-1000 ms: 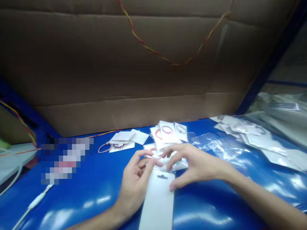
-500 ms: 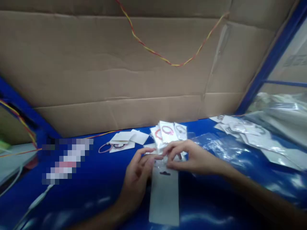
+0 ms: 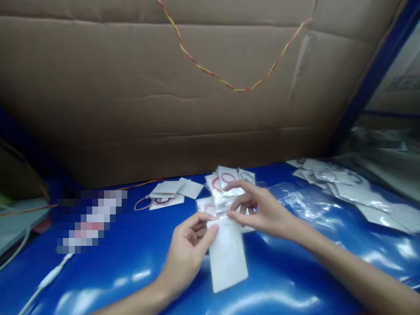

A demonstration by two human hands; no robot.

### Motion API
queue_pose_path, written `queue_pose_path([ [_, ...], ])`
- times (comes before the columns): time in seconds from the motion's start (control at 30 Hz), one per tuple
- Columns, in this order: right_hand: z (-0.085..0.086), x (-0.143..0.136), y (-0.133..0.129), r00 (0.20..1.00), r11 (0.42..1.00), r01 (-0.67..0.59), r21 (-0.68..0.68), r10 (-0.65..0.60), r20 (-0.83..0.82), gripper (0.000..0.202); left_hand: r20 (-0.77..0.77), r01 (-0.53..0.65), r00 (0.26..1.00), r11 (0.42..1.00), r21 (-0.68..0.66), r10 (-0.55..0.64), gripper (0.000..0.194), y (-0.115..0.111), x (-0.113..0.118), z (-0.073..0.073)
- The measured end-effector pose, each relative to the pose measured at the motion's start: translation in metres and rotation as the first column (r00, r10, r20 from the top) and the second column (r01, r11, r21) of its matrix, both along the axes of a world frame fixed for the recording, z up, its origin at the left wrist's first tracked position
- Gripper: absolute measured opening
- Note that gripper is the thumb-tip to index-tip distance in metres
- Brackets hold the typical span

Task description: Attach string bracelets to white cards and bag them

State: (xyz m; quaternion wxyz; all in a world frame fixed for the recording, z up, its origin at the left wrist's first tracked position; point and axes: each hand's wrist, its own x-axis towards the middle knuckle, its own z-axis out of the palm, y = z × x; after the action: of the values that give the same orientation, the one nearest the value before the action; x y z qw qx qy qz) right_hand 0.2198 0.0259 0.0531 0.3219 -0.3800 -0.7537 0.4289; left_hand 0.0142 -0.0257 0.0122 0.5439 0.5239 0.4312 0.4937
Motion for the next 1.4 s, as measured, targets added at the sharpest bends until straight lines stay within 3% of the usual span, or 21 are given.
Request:
queue_pose_path([
  [0.1, 0.001, -0.002, -0.002, 0.992, 0.975, -0.041, -0.217, 0.014, -0.126, 0.082, 0.000, -0.007, 1.000, 0.999, 0.037, 0.007, 0.032, 0.001, -0.002, -0.001],
  [0.2, 0.002, -0.003, -0.002, 0.989, 0.942, -0.074, -0.328, 0.028, -0.143, 0.075, 0.007, -0.001, 1.000, 0.999, 0.032, 0.001, 0.032, 0.002, -0.004, -0.003],
  [0.3, -0.001, -0.005, 0.000, 0.994, 0.953, -0.068, -0.295, 0.040, -0.101, 0.048, 0.022, 0.044, 0.999, 0.999, 0.017, -0.045, 0.032, 0.003, -0.007, -0.004],
  [0.4, -0.004, -0.003, 0.002, 0.993, 0.968, -0.091, -0.232, 0.071, -0.093, 0.038, -0.020, 0.068, 0.997, 0.998, -0.010, -0.068, 0.037, 0.004, -0.009, -0.003],
  [0.63, 0.004, 0.005, 0.005, 0.984, 0.939, -0.163, -0.301, 0.132, -0.122, 0.046, -0.142, -0.082, 0.984, 0.985, 0.151, 0.103, 0.019, 0.001, -0.008, 0.000],
  [0.77, 0.008, 0.006, 0.007, 0.980, 0.930, -0.167, -0.327, 0.121, -0.158, 0.063, -0.228, -0.068, 0.966, 0.972, 0.224, 0.120, 0.018, -0.001, -0.008, -0.001],
  [0.83, 0.007, 0.005, 0.007, 0.985, 0.924, -0.156, -0.349, 0.118, -0.128, 0.067, -0.263, -0.034, 0.960, 0.968, 0.249, 0.101, 0.019, -0.001, -0.009, -0.001],
  [1.03, -0.003, 0.006, 0.005, 0.962, 0.905, -0.232, -0.357, 0.267, 0.052, 0.051, -0.273, -0.009, 0.958, 0.958, 0.287, 0.091, 0.018, -0.001, -0.008, 0.000],
  [1.17, -0.004, 0.009, 0.007, 0.963, 0.927, -0.224, -0.300, 0.258, 0.080, 0.051, -0.215, -0.014, 0.973, 0.956, 0.293, 0.080, 0.017, 0.000, -0.009, -0.003],
  [1.4, 0.001, 0.009, 0.009, 0.972, 0.950, -0.179, -0.257, 0.211, 0.102, 0.053, -0.119, 0.165, 0.984, 0.920, 0.356, -0.131, 0.020, 0.001, -0.020, -0.015],
])
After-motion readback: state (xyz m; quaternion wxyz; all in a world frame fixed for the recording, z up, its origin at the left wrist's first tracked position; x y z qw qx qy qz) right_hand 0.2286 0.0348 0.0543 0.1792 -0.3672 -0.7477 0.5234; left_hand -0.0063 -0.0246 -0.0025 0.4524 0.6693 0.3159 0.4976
